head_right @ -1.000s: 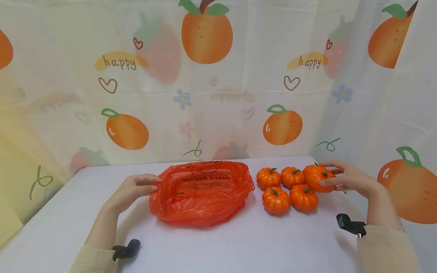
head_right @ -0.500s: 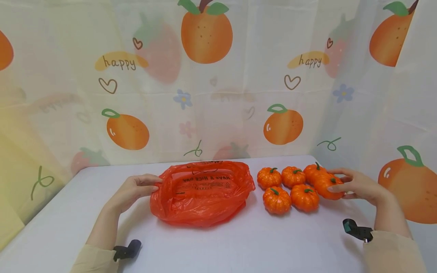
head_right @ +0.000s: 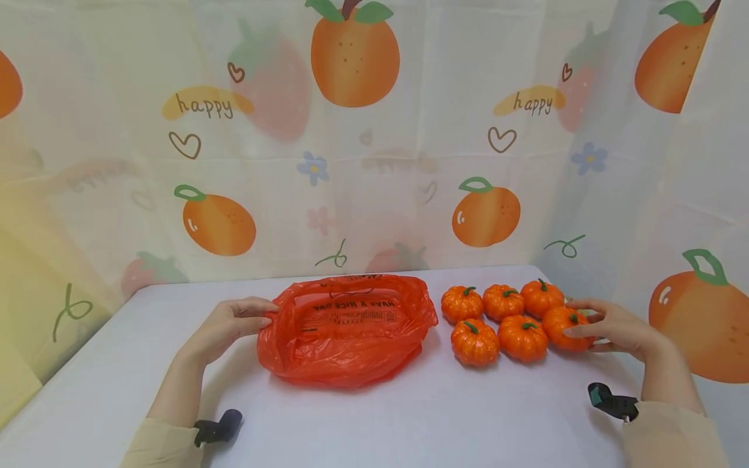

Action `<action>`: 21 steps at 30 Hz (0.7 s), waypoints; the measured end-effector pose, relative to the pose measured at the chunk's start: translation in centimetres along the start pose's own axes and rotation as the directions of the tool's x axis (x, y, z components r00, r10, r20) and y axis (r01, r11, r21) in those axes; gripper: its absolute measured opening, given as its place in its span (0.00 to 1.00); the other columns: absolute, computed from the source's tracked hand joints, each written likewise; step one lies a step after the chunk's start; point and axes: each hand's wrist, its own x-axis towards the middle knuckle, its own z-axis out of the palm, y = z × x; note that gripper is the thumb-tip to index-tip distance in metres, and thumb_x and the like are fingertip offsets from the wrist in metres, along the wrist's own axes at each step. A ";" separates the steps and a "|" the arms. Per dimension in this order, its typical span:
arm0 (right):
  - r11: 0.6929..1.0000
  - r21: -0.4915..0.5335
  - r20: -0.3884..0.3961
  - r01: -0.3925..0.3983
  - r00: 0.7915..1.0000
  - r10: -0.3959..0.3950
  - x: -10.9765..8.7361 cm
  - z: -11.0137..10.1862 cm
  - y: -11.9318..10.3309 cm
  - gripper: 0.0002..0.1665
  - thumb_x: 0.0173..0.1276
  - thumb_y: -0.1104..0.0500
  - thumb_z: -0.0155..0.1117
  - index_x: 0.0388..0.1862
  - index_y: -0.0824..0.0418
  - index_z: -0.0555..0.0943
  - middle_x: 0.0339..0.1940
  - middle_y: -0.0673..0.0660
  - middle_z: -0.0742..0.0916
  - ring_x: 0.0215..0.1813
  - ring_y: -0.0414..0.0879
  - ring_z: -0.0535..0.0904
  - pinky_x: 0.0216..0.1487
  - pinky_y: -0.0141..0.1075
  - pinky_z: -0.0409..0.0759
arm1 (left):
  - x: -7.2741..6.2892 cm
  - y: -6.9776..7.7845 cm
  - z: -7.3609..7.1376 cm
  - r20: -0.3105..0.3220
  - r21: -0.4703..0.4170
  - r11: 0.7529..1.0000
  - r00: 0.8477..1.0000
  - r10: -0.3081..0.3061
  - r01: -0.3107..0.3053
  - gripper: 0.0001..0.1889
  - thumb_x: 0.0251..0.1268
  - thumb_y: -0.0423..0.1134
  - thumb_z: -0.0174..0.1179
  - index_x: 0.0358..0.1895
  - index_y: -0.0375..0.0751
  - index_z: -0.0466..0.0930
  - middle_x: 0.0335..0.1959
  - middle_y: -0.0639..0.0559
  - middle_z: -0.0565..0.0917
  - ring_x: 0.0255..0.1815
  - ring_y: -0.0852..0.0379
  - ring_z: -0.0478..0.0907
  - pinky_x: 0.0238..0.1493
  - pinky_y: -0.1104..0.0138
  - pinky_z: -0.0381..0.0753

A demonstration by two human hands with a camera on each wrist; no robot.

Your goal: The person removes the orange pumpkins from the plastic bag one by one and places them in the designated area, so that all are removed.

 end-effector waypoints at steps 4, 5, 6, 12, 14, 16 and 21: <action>1.000 0.001 0.007 -0.024 1.000 0.024 -0.1 0.3 0.1 0.48 0.71 0.45 0.60 0.76 0.69 0.51 0.71 0.84 0.56 0.57 0.50 0.77 0.56 0.49 0.84 | 0.0 0.0 0.0 -0.001 0.001 1.000 1.000 -0.001 0.001 0.17 0.66 0.36 0.61 0.55 0.32 0.81 0.48 0.60 0.85 0.49 0.63 0.84 0.53 0.70 0.83; 1.000 0.002 0.008 -0.026 1.000 0.026 -0.1 0.3 0.1 0.48 0.71 0.45 0.60 0.76 0.69 0.51 0.71 0.84 0.56 0.57 0.50 0.77 0.56 0.49 0.84 | -0.1 0.0 0.0 -0.005 0.000 1.000 1.000 -0.005 0.005 0.17 0.66 0.36 0.61 0.55 0.33 0.82 0.48 0.61 0.85 0.49 0.63 0.84 0.52 0.70 0.83; 1.000 0.005 0.008 -0.030 1.000 0.030 -0.1 0.3 0.1 0.48 0.71 0.45 0.60 0.76 0.69 0.52 0.71 0.84 0.56 0.56 0.49 0.77 0.56 0.48 0.84 | -0.1 0.0 0.0 -0.006 0.002 1.000 1.000 -0.005 0.005 0.17 0.66 0.36 0.61 0.55 0.33 0.82 0.48 0.61 0.85 0.49 0.63 0.84 0.52 0.70 0.84; 0.999 0.012 0.032 -0.036 0.999 0.035 0.0 0.2 0.1 0.48 0.72 0.45 0.58 0.76 0.70 0.50 0.71 0.84 0.55 0.57 0.50 0.76 0.57 0.50 0.84 | -0.1 0.0 -0.1 -0.004 0.000 1.000 1.000 -0.002 0.002 0.17 0.66 0.37 0.61 0.55 0.33 0.82 0.49 0.60 0.85 0.49 0.63 0.84 0.52 0.70 0.84; 0.999 0.012 0.039 -0.050 0.998 0.049 0.0 0.1 0.1 0.48 0.72 0.44 0.58 0.76 0.70 0.49 0.71 0.83 0.54 0.58 0.52 0.76 0.57 0.50 0.83 | 0.0 0.0 -0.1 -0.001 0.002 1.000 1.000 0.004 -0.004 0.17 0.66 0.37 0.61 0.55 0.33 0.82 0.50 0.58 0.85 0.49 0.63 0.84 0.52 0.70 0.84; 0.998 0.007 0.044 -0.060 0.997 0.059 0.0 0.1 0.0 0.49 0.72 0.43 0.57 0.76 0.71 0.49 0.71 0.83 0.54 0.58 0.53 0.76 0.57 0.50 0.83 | 0.0 -0.1 -0.1 0.000 0.007 1.000 1.000 0.005 -0.005 0.17 0.66 0.37 0.61 0.55 0.33 0.82 0.50 0.57 0.85 0.49 0.63 0.84 0.52 0.70 0.84; 0.997 -0.003 0.049 -0.082 0.995 0.082 0.0 0.0 -0.2 0.51 0.73 0.41 0.55 0.76 0.71 0.47 0.70 0.84 0.55 0.57 0.56 0.75 0.56 0.49 0.84 | 0.0 -0.1 0.0 -0.008 0.013 1.000 1.000 -0.010 0.010 0.16 0.66 0.37 0.61 0.55 0.35 0.82 0.49 0.61 0.85 0.49 0.63 0.84 0.53 0.69 0.84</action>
